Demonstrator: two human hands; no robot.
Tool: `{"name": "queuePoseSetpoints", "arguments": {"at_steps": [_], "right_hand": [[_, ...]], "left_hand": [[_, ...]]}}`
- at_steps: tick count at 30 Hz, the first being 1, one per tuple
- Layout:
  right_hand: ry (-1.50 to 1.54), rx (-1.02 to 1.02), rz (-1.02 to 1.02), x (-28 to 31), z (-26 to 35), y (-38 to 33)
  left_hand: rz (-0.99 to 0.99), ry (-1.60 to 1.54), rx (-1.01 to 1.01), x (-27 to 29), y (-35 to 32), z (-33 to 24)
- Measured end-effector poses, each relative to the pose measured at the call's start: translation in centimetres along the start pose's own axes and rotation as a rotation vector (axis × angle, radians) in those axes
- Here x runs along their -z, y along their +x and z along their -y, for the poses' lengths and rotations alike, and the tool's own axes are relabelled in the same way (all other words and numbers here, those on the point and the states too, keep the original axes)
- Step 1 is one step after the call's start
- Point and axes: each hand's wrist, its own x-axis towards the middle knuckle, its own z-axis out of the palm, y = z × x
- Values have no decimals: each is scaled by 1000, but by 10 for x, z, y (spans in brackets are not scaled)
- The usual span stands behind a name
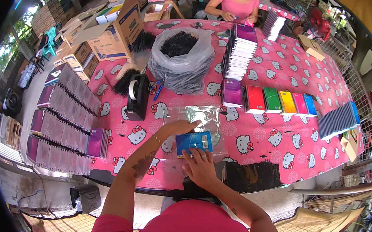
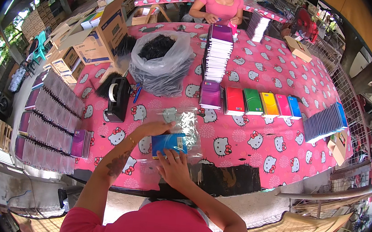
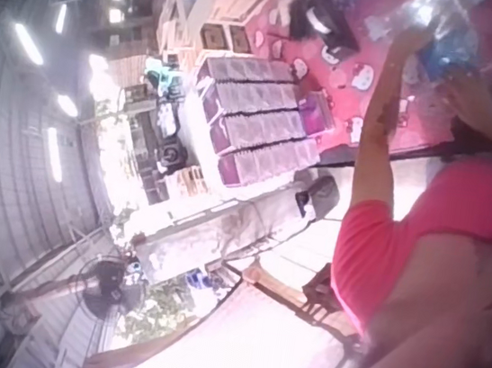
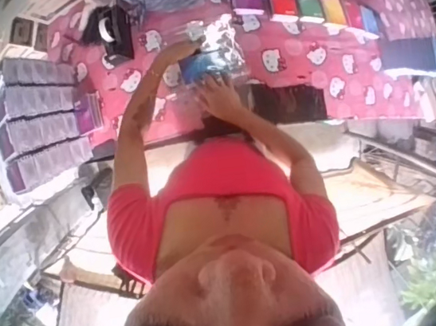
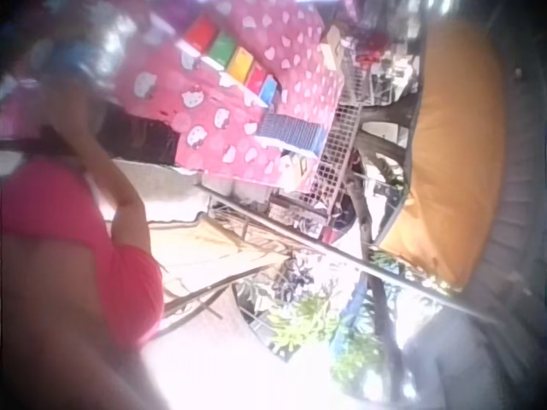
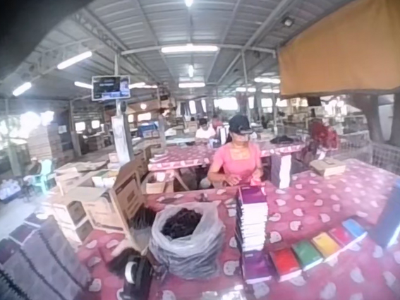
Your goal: The person organizes colored notebooks by stacking them in a specific color order and then places the stack into a plastic bag, sealing it with adhesive tape from a dispenser.
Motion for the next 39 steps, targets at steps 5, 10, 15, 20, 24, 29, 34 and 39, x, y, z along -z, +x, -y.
{"name": "queuePoseSetpoints", "arguments": {"at_steps": [5,10,15,20,24,29,34,39], "right_hand": [[1,5,-6,-4,2,-5],[-30,16,10,-2,3,-4],[-55,34,-21,-7,-5,-6],[-43,48,-26,-6,0,-2],[-4,12,8,-8,2,-6],[-72,95,-17,-31,-6,-13],[239,-4,35,-20,-21,-3],[708,-154,-121,-7,-37,7]], "left_hand": [[-338,186,-95,0,4,9],[-753,557,-485,-6,2,25],[-602,417,-416,4,-36,-18],[-655,563,-392,-18,-73,-28],[-733,723,-456,-63,-90,-28],[-958,618,-369,-104,-89,-31],[-730,214,-111,-92,-101,-51],[-887,394,-299,-114,-96,-36]]}}
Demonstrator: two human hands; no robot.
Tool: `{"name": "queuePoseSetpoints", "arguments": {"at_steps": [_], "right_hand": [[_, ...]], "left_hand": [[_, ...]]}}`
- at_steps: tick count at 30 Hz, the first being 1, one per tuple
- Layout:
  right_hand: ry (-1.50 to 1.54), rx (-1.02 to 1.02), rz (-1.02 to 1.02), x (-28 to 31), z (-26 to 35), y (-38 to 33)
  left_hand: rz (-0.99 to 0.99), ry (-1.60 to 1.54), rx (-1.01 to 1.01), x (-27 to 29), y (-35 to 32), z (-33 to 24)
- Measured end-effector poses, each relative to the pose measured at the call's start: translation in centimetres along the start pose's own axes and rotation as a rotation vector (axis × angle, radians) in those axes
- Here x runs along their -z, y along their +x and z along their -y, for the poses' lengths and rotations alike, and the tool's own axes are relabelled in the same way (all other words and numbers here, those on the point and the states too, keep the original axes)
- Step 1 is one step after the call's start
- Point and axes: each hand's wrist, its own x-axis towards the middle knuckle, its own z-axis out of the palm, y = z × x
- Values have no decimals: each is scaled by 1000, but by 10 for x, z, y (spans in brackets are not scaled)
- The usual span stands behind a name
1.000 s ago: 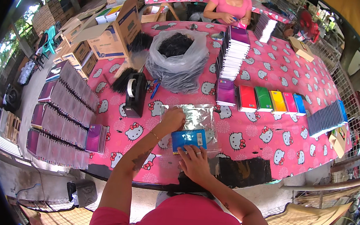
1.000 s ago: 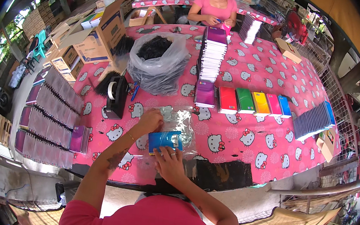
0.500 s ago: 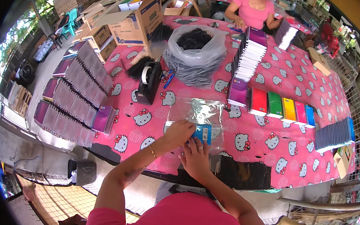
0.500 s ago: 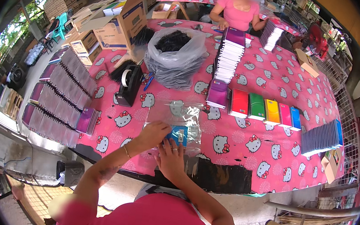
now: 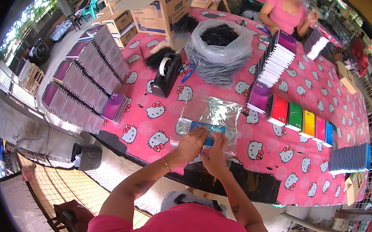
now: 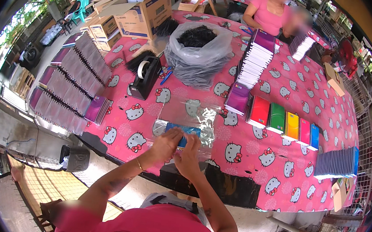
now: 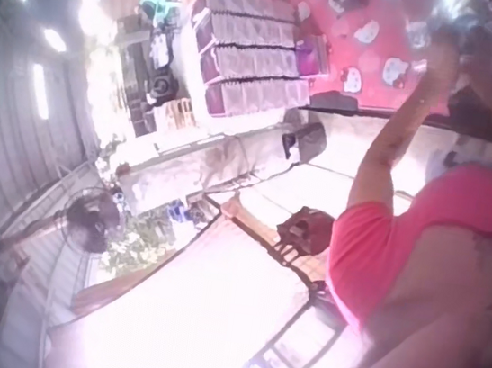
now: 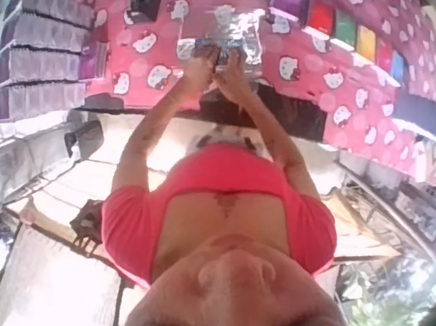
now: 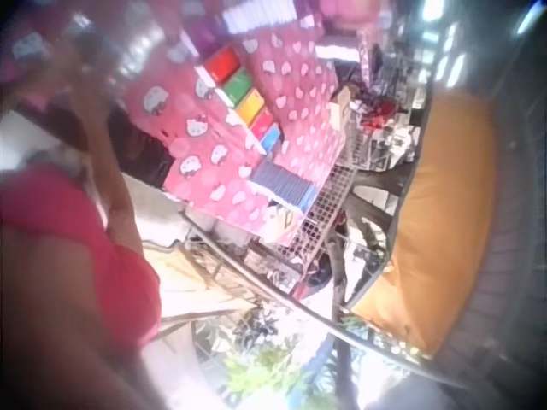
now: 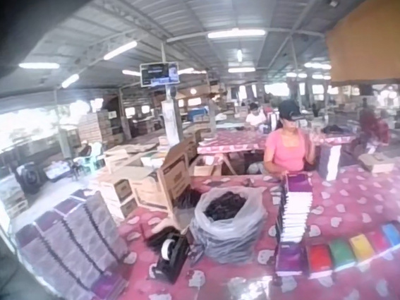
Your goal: The person organizes colored notebooks by stacking them in a specific color order and then places the stack into a plastic bag, sealing it with adhesive tape from a dispenser.
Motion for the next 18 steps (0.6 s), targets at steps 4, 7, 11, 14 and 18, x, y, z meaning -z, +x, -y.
{"name": "queuePoseSetpoints", "arguments": {"at_steps": [4,7,11,14,18], "right_hand": [[-856,291,212,32,20,15],[-960,375,271,32,-9,21],[-940,340,310,38,-2,24],[-909,324,332,34,-1,22],[-846,318,330,31,7,23]], "left_hand": [[-82,78,12,-13,-8,-3],[-149,-16,-34,4,-7,-5],[-201,110,113,21,-50,48],[-368,0,505,45,-31,151],[-449,-386,791,113,28,233]]}}
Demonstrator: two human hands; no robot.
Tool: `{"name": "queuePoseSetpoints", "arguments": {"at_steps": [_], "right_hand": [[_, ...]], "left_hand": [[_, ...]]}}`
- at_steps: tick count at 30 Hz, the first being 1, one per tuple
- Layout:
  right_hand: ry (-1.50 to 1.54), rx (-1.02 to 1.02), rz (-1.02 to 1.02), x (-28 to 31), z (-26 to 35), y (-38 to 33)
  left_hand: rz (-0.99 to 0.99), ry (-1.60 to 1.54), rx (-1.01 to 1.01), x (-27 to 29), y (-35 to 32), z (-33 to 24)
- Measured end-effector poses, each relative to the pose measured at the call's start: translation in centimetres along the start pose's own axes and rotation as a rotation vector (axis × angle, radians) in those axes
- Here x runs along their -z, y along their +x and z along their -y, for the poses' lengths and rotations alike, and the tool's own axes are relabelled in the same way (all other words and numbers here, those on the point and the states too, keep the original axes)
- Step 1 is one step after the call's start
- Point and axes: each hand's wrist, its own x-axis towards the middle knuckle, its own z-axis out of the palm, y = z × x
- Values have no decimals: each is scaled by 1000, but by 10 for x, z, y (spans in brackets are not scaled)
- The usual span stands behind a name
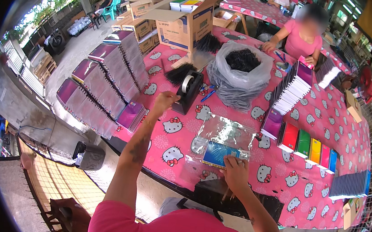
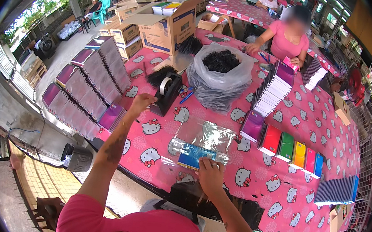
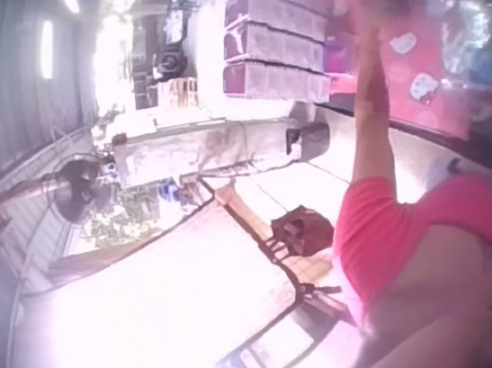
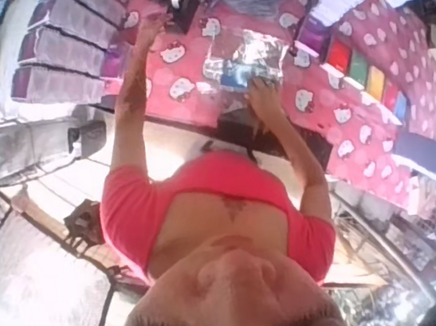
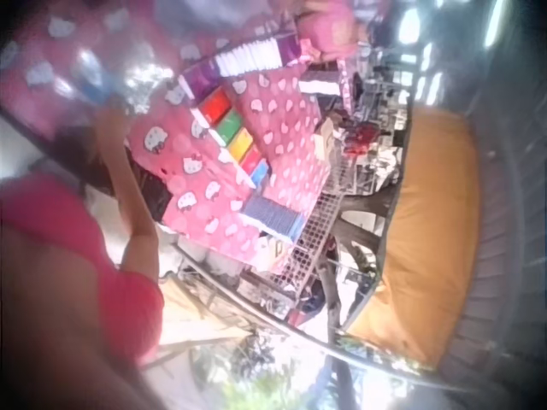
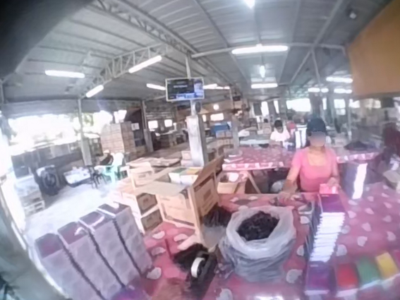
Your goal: The person organizes colored notebooks by stacking them in a specific color order and then places the stack into a plastic bag, sealing it with adhesive tape from a dispenser.
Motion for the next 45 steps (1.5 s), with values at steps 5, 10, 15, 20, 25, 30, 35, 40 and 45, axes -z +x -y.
{"name": "queuePoseSetpoints", "arguments": {"at_steps": [5,10,15,20,25,30,35,40,45], "right_hand": [[24,-49,-12,1,-8,-4],[112,54,-58,3,3,5],[44,-11,-25,-2,-17,-6],[84,26,-80,-5,-16,-4],[130,72,-95,-8,-22,-7],[195,95,-140,13,-28,2],[328,48,-66,-22,-67,33],[992,-253,612,9,-127,96],[1250,-469,909,40,-155,86]], "left_hand": [[95,-667,261,-22,-7,6],[-74,-287,61,2,-34,75],[9,515,-57,-6,-45,-17],[389,38,-100,-95,-182,-93],[282,549,-159,-140,-219,-99],[346,736,-119,-124,-218,-101],[219,528,-665,-121,-257,-107],[177,289,-907,-123,-256,-98],[210,-102,-299,-116,-228,-86]]}}
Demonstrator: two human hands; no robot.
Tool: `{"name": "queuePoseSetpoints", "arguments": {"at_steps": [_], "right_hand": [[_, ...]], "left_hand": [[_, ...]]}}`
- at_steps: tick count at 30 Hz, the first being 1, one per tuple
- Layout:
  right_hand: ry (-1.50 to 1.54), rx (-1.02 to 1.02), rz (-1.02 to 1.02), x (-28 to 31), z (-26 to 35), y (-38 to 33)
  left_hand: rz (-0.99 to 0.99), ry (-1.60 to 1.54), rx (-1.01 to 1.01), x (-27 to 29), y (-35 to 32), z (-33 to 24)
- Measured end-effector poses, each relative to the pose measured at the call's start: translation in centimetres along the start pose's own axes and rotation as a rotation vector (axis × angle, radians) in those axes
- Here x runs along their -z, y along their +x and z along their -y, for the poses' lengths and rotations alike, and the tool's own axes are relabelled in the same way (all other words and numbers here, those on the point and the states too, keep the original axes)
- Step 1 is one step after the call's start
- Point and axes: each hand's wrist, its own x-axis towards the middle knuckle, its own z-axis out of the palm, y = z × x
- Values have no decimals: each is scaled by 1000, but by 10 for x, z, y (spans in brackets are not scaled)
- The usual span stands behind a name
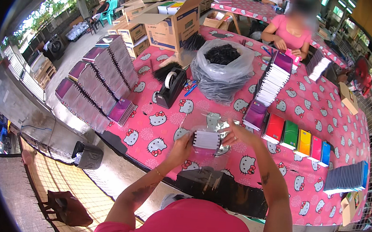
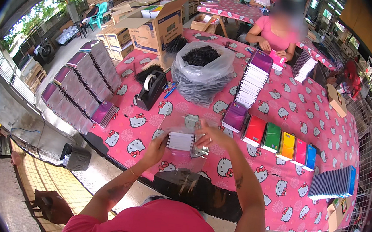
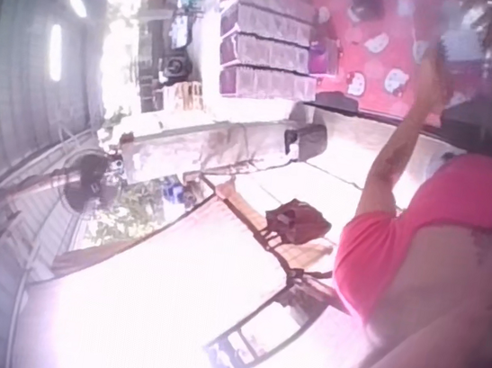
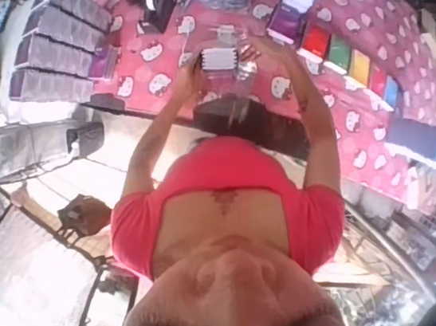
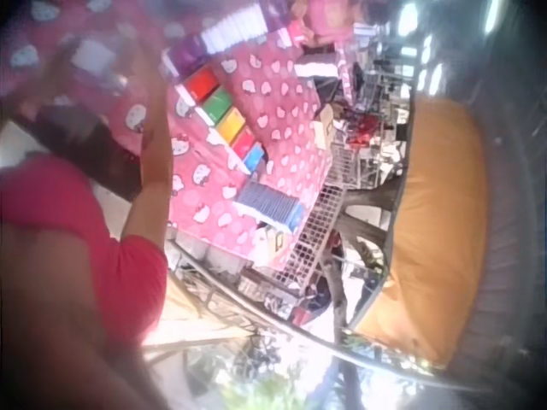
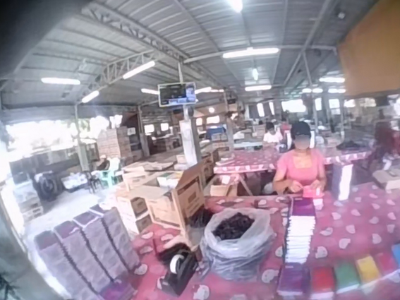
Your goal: The person organizes colored notebooks by stacking them in a specific color order and then places the stack into a plastic bag, sealing it with adhesive tape from a dispenser.
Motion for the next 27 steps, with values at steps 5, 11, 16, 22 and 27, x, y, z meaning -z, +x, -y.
{"name": "queuePoseSetpoints", "arguments": {"at_steps": [5,11,16,22,27], "right_hand": [[-690,879,-659,-50,-1,-35],[-866,817,-720,-108,50,-85],[-952,745,-865,-126,51,-73],[-976,712,-843,-151,69,-54],[-1076,582,-895,-155,61,-50]], "left_hand": [[-79,196,-49,11,34,31],[-200,42,458,161,163,120],[-123,-350,424,143,173,127],[-385,469,120,160,130,165],[-11,126,-43,151,113,83]]}}
